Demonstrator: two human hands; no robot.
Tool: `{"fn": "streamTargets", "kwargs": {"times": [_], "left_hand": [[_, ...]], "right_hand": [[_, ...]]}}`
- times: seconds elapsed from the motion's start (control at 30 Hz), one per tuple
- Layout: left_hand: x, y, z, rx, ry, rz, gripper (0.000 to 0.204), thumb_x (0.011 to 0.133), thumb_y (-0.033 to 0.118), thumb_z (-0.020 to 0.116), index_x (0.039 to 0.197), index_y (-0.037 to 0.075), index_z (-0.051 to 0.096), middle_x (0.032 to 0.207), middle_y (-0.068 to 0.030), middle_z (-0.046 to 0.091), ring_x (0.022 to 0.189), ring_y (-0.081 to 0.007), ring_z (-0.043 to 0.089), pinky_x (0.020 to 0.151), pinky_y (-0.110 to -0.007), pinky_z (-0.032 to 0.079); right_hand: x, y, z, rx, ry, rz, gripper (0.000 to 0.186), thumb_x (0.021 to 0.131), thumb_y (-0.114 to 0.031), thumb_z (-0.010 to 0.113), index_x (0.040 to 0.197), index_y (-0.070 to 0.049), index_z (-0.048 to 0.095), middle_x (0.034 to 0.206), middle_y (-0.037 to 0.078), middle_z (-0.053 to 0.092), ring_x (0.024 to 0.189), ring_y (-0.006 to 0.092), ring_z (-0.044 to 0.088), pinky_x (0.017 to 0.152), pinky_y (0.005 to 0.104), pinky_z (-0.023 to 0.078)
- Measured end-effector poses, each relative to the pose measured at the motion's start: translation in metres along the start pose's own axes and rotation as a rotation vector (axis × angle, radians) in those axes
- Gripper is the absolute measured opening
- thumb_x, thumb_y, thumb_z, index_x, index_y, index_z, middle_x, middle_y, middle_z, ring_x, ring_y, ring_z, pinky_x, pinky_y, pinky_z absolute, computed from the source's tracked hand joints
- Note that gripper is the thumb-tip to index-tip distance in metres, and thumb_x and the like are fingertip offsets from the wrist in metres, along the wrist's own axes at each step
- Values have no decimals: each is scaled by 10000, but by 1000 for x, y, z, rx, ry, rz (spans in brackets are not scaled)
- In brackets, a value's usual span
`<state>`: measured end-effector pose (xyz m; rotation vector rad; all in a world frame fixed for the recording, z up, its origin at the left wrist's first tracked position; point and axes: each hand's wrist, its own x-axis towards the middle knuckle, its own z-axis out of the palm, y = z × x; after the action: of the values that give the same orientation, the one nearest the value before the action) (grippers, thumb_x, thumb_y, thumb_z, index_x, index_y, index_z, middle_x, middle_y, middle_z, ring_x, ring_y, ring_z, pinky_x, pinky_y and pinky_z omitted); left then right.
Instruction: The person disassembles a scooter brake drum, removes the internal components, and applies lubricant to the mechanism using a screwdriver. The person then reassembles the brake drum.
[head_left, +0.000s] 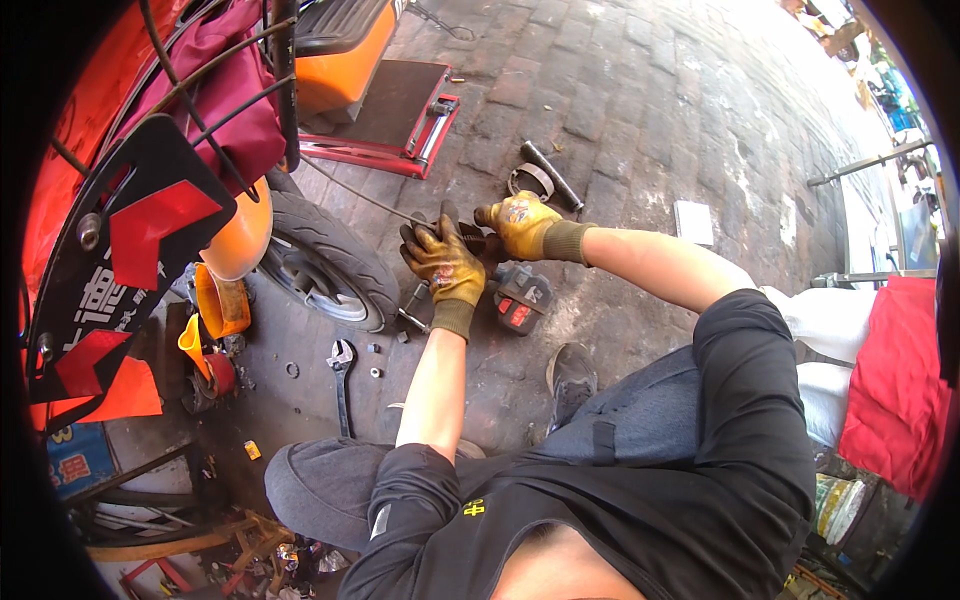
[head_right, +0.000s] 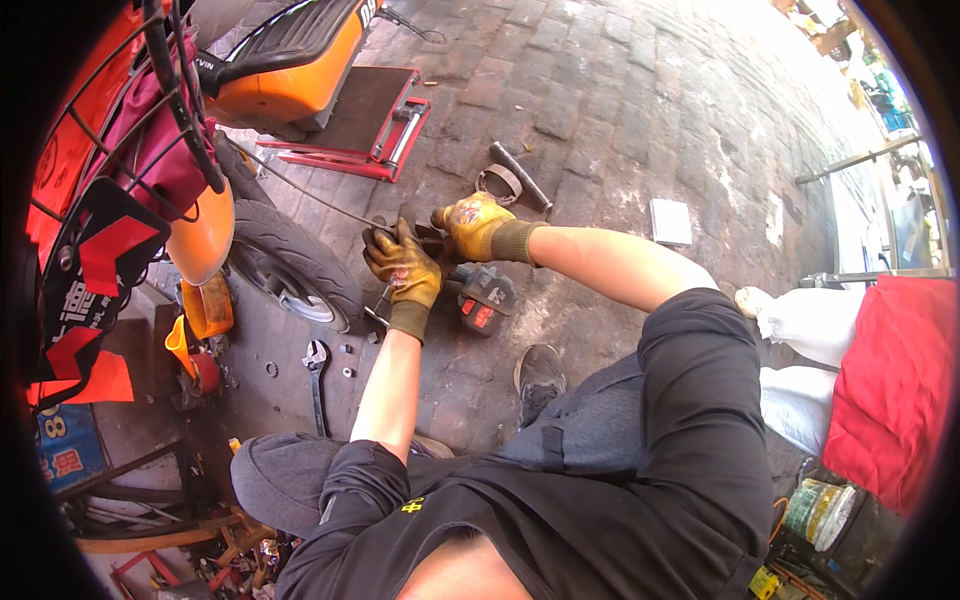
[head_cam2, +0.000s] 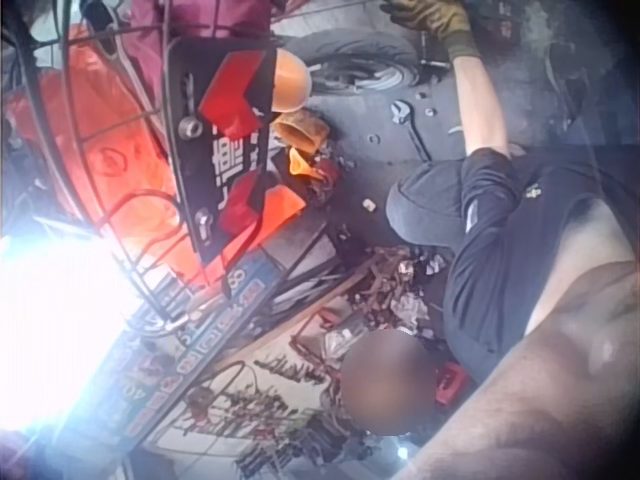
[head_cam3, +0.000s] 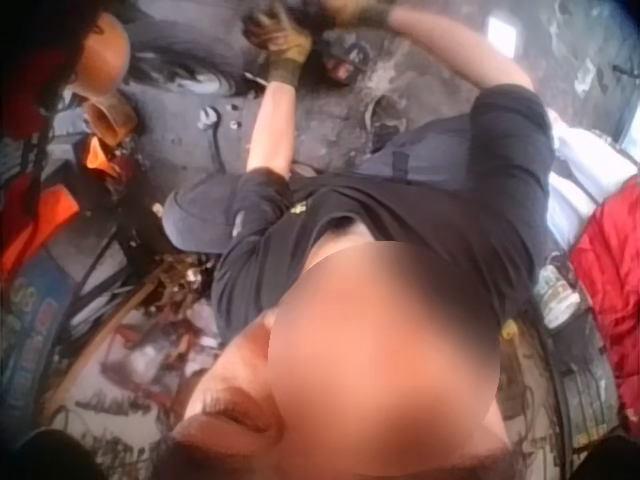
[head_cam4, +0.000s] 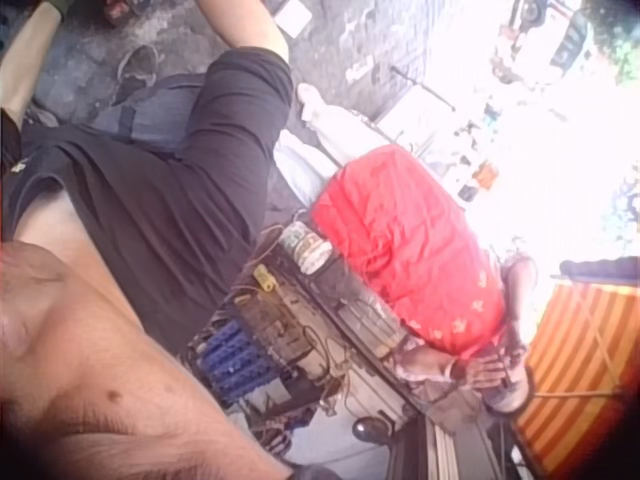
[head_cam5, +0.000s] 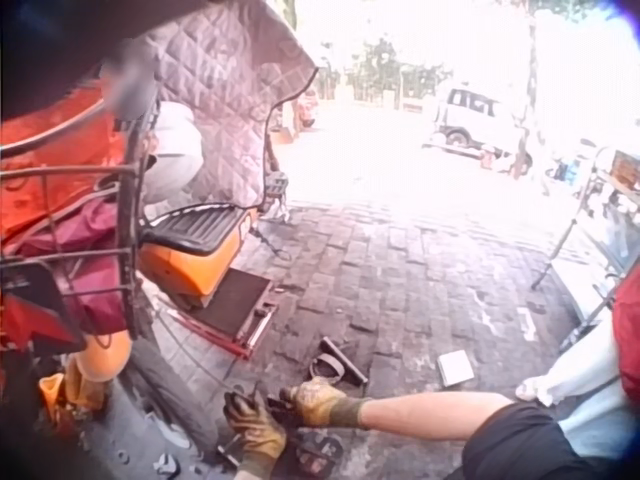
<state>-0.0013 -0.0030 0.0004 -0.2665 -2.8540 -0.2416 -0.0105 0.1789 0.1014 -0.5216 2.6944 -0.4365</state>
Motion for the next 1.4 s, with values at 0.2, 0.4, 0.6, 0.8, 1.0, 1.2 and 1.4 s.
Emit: {"fn": "streamTargets", "kwargs": {"times": [0.2,0.4,0.6,0.8,1.0,1.2,1.4], "left_hand": [[-4,1,-2,-64,-15,-51,1023,778,604,842,1624,170,465,1595,-333,405,1538,-558,328,1283,-654,260],[3,3,2,-56,-66,-58,1044,777,672,840,1614,159,486,1626,-337,383,1563,-570,280,1293,-668,222],[2,6,2,65,-121,-7,993,796,616,839,1605,154,496,1606,-338,401,1573,-569,265,1286,-678,219],[-2,3,-5,-156,-62,-61,1039,770,631,849,1622,164,480,1610,-348,393,1578,-569,248,1290,-678,199],[0,0,6,-93,-71,-63,1065,732,610,881,1623,184,484,1618,-346,385,1572,-574,263,1294,-675,204],[1,3,7,82,-129,-40,1034,763,651,854,1610,176,501,1597,-345,407,1559,-579,290,1284,-682,227],[-1,3,-1,-35,-57,-40,1016,790,696,815,1596,154,516,1598,-341,408,1560,-580,286,1286,-683,217]], "right_hand": [[4,1,-1,134,-187,91,435,969,-317,729,1289,-33,651,1128,239,772,1082,428,750,923,499,581],[11,22,-17,265,-321,142,545,984,-360,729,1417,-45,629,1216,184,783,1163,328,748,964,435,580],[4,14,-10,256,-196,220,686,870,-447,842,1424,-81,666,1272,207,762,1158,378,758,926,488,620],[6,3,-3,111,-220,149,571,922,-425,784,1350,-65,672,1154,172,798,1132,345,756,971,462,585],[15,14,-16,319,-417,187,517,959,-361,738,1395,-92,669,1217,180,778,1152,329,757,1016,470,576],[6,8,-5,88,-140,113,654,901,-402,848,1425,-85,619,1119,193,800,1149,363,759,948,461,592],[13,17,-4,251,-410,109,523,970,-368,758,1381,-75,619,1039,122,803,1005,307,766,902,427,590]]}}
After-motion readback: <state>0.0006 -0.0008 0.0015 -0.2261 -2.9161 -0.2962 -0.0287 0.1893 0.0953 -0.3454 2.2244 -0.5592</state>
